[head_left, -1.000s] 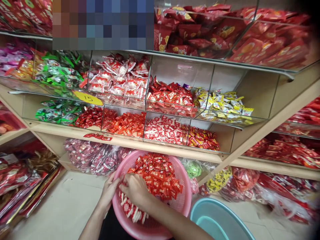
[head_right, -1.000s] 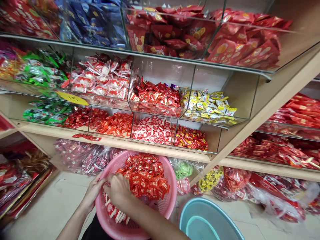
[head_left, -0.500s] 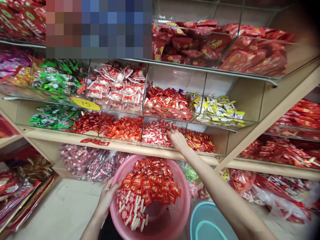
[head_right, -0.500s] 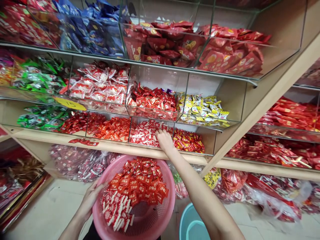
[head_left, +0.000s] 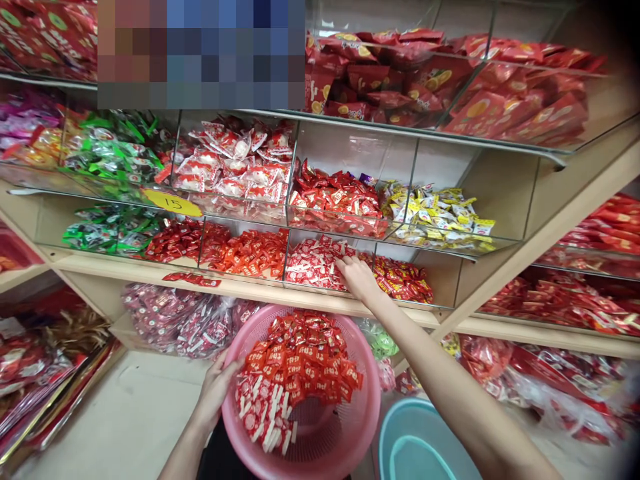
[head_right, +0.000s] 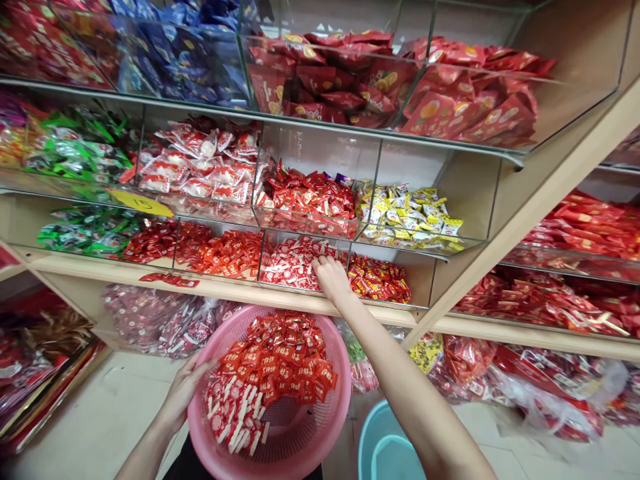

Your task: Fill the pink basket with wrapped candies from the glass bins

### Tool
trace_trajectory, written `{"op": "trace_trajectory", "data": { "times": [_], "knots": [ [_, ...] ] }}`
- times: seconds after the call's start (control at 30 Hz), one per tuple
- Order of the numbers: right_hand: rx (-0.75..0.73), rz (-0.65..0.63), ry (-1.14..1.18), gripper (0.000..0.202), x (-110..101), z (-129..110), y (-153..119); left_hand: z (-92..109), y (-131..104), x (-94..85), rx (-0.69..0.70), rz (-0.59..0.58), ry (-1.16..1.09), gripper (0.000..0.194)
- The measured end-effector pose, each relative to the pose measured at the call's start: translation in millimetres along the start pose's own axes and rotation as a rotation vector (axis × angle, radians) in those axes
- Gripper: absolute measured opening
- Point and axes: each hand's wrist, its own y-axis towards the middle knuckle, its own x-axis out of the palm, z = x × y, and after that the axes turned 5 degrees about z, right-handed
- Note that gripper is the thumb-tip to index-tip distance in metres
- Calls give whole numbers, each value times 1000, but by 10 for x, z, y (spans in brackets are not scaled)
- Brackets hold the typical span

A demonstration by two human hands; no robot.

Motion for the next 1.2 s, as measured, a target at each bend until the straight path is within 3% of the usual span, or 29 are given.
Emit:
{"op": "trace_trajectory", "data": {
  "times": [0.1,0.23,0.4,0.53,0.67,0.97,1.2],
  "knots": [
    [-16,87,76,25,-153,-143,-100,-19,14,-1,1,-1,-7,56],
    [-71,162,416,26,-266,-613,-372,-57,37,-12,-14,-22,-21,57],
    [-95,-80,780,27,-59,-1360,-799,-66,58,-22,-15,-35,-32,53],
    [-72,-295,878,26,168,-1713,-1020,-46,44,-16,5,-32,-26,51],
    [-43,-334,849,26,213,-1860,-1087,-7,15,4,15,-18,-24,55],
    [32,-441,833,25,31,-2038,-1064,-21,30,-5,32,-9,-26,60],
    [32,-421,811,25,71,-2060,-1103,-44,43,-9,31,-18,-7,61]
  ]
}}
